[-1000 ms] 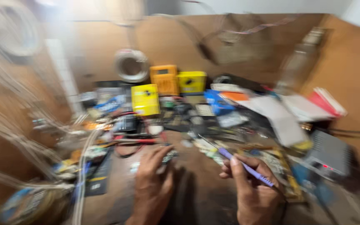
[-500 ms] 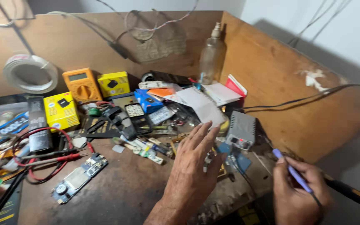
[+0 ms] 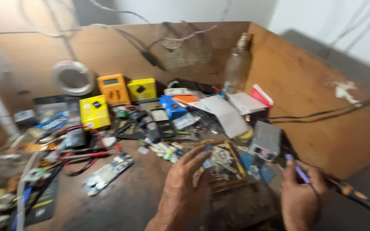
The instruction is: The person holds a small circuit board and uses a screwdriver to scrape a component, then applies flux from a small container. They continue to scrape and apply flux to different areas of the board while holding it steady with the other hand.
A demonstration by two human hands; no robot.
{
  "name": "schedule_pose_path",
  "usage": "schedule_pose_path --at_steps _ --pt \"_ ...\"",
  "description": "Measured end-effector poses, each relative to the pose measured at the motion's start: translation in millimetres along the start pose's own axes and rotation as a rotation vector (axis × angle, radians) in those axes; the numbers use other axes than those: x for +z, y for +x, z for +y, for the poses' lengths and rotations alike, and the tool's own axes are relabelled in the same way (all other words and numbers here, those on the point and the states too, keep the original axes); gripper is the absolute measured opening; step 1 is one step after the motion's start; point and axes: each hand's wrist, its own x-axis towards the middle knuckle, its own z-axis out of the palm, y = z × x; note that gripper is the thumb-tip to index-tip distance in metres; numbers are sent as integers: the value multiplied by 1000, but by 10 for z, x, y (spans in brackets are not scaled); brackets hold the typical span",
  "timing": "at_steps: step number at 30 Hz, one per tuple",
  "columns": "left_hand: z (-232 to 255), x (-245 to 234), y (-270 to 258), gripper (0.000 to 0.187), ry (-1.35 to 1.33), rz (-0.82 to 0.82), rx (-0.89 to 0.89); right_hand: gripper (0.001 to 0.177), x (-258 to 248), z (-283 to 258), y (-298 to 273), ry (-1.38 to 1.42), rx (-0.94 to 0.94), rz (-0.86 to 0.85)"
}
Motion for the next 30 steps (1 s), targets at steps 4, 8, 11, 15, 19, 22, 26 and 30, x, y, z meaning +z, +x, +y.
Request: schedule_pose_path --at_steps 4,8,11,15,19,22,26,30 --pt "-81 -145 -131 31 30 8 -25 29 45 160 92 77 164 -68" --pt "-237 -367 -224 30 116 72 20 33 148 562 298 232 514 -212" --pt "-423 -582 -268 34 246 130 -13 32 243 1108 585 454 886 -421" --pt "-624 -871 -283 38 260 208 -3 33 211 1518 778 1130 1024 -1265" --pt "-745 -1099 -235 38 405 248 30 28 516 339 135 379 528 -714" --pt "-731 -1154 -237 37 463 263 43 19 693 -870 -329 4 128 -757" --pt "-580 -1113 -285 33 446 244 -11 23 1076 -1461 -545 -134 -509 -717" --pt "-484 -1105 -319 28 408 243 17 29 1374 -1395 -699 -320 -637 -743"
